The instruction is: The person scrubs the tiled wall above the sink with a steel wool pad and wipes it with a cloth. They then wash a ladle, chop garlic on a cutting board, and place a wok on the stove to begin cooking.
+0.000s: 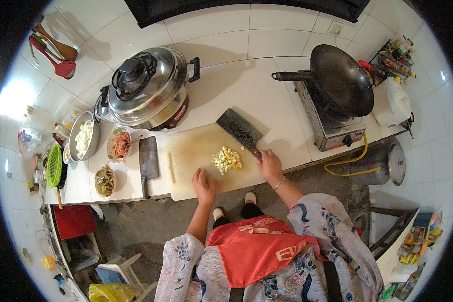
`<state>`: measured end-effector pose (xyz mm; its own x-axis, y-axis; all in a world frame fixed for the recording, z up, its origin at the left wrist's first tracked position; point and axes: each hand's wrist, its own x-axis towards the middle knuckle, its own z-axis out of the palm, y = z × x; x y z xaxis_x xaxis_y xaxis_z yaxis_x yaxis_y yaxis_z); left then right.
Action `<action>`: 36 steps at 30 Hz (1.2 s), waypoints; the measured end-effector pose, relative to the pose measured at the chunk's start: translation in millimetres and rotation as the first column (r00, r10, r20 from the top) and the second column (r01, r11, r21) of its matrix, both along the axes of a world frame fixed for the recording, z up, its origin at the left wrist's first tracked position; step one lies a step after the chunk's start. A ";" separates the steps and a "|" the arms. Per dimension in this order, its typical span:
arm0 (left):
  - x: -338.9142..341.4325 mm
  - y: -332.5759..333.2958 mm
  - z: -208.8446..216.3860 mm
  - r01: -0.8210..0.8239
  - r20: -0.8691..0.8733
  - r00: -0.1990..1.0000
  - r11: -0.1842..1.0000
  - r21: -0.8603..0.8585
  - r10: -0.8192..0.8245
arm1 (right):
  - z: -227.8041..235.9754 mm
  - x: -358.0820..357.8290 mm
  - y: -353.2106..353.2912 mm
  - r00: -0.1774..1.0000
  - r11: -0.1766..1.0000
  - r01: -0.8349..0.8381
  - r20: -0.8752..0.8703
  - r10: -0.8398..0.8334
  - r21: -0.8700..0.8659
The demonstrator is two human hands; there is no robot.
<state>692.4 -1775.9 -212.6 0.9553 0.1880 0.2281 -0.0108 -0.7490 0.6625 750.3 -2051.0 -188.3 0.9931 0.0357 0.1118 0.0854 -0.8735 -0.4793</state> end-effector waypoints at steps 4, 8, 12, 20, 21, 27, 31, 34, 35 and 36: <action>-5.2 -0.4 6.1 -0.063 -0.036 0.998 0.995 -0.083 0.060 | -0.4 9.0 3.2 0.999 0.999 0.040 -0.015 -0.040 0.011; -7.5 25.2 -19.2 -0.061 -0.105 0.994 0.970 -0.233 0.037 | -5.8 47.4 13.8 0.999 0.999 0.043 0.004 -0.043 -0.015; -10.6 47.7 -15.1 0.066 -0.093 0.992 0.979 -0.195 -0.085 | 2.1 45.5 17.9 0.990 1.000 0.024 -0.140 -0.024 -0.002; 19.7 8.2 51.2 0.071 -0.243 0.949 0.890 -0.450 -0.198 | 57.0 18.2 -42.2 0.999 0.933 0.004 0.049 -0.023 0.360; 24.8 -11.7 78.5 0.073 -0.249 0.943 0.867 -0.493 -0.221 | 72.8 11.9 -58.9 0.999 0.972 0.001 0.031 -0.008 0.235; 60.9 -94.4 131.4 0.396 -0.177 0.917 0.871 0.291 -0.357 | 141.5 8.0 -174.0 0.934 0.972 0.104 0.316 -0.168 0.210; 104.6 -115.6 121.0 0.452 0.012 0.892 0.892 -0.003 -0.452 | 175.0 40.9 -243.1 0.914 0.899 0.188 0.263 -0.308 0.396; 155.9 -162.7 131.6 0.346 -0.075 0.904 0.821 -0.455 -0.422 | 142.4 77.6 -371.9 0.900 0.883 0.123 0.323 -0.291 0.454; 169.9 -186.3 156.2 0.255 -0.173 0.902 0.812 -0.525 -0.395 | 131.5 88.0 -410.7 0.920 0.631 0.025 0.229 -0.317 0.775; 183.2 -199.6 159.1 0.197 -0.083 0.933 0.693 -0.694 -0.349 | 135.7 109.1 -430.8 0.914 0.701 0.187 0.138 -0.380 0.688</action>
